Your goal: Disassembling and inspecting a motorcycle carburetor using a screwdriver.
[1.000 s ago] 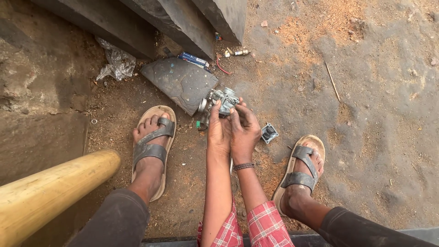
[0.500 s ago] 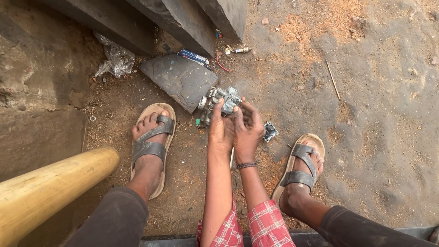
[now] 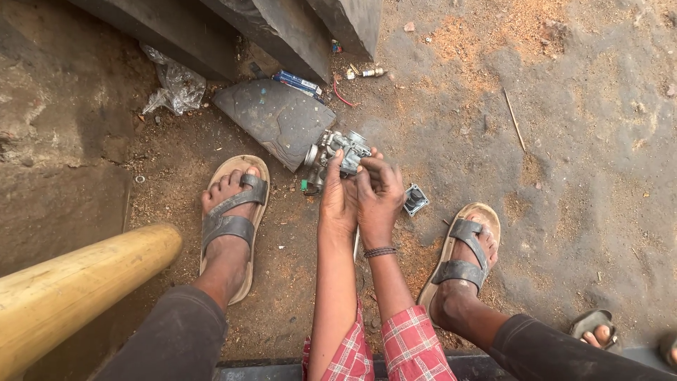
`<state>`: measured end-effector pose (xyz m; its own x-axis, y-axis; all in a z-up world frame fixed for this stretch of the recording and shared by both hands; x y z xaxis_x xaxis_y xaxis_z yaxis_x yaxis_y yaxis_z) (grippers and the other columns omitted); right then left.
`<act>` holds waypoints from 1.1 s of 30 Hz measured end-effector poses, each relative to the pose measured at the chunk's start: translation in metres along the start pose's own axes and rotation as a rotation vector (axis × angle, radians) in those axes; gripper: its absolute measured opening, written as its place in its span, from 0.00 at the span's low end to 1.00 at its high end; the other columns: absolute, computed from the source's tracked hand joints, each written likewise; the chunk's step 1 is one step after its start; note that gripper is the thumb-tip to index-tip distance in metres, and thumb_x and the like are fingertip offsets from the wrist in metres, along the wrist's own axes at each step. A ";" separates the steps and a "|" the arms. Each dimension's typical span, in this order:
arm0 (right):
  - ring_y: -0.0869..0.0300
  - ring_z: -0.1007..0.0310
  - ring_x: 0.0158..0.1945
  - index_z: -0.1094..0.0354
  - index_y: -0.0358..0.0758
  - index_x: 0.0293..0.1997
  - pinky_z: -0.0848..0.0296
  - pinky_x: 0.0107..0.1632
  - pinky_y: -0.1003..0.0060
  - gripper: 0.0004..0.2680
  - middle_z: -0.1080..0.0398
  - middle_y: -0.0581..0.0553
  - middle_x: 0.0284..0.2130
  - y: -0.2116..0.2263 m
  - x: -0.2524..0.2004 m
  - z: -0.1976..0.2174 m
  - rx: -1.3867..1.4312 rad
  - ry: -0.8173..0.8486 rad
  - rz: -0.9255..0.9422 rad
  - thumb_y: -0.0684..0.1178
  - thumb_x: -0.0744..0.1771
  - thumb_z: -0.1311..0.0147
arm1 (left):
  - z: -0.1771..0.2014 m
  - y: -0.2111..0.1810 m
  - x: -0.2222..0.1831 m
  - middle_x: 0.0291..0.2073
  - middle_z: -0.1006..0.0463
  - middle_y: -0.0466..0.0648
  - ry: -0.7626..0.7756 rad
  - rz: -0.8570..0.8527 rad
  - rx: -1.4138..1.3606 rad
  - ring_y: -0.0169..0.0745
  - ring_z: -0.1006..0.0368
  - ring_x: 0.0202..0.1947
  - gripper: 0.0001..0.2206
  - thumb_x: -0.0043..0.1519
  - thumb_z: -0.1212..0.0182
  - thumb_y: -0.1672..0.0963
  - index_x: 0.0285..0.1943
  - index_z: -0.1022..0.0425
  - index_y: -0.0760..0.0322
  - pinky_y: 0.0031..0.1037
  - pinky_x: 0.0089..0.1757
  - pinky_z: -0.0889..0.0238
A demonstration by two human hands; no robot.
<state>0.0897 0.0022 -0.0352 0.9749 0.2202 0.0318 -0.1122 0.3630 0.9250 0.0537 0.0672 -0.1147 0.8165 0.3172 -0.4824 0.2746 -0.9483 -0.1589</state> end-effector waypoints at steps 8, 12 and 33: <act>0.64 0.21 0.39 0.25 0.35 0.46 0.20 0.43 0.69 0.05 0.25 0.47 0.39 0.003 -0.003 0.002 0.000 -0.029 -0.036 0.42 0.67 0.39 | 0.000 0.004 -0.002 0.50 0.22 0.63 -0.020 0.049 -0.055 0.49 0.22 0.51 0.30 0.64 0.41 0.44 0.59 0.28 0.77 0.35 0.53 0.25; 0.64 0.20 0.37 0.24 0.37 0.44 0.20 0.42 0.69 0.04 0.23 0.47 0.37 0.004 -0.002 0.001 -0.077 -0.033 -0.056 0.42 0.67 0.39 | -0.001 0.004 -0.002 0.50 0.22 0.62 -0.003 0.047 -0.037 0.49 0.22 0.51 0.30 0.63 0.41 0.43 0.59 0.28 0.76 0.35 0.53 0.26; 0.62 0.20 0.39 0.26 0.35 0.46 0.20 0.42 0.67 0.05 0.23 0.45 0.41 0.009 -0.002 0.000 -0.044 -0.016 -0.030 0.41 0.67 0.41 | -0.004 0.003 -0.002 0.48 0.20 0.61 0.023 0.030 0.005 0.46 0.21 0.43 0.31 0.63 0.40 0.43 0.59 0.27 0.76 0.32 0.46 0.24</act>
<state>0.0870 0.0050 -0.0269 0.9810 0.1939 0.0105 -0.0905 0.4084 0.9083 0.0545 0.0633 -0.1108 0.8360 0.2886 -0.4667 0.2473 -0.9574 -0.1491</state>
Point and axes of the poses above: each hand's wrist, its own x-axis towards the middle knuckle, its own z-axis out of the back of the hand, y = z × x, the point moved 7 cm from there along x, towards the middle knuckle
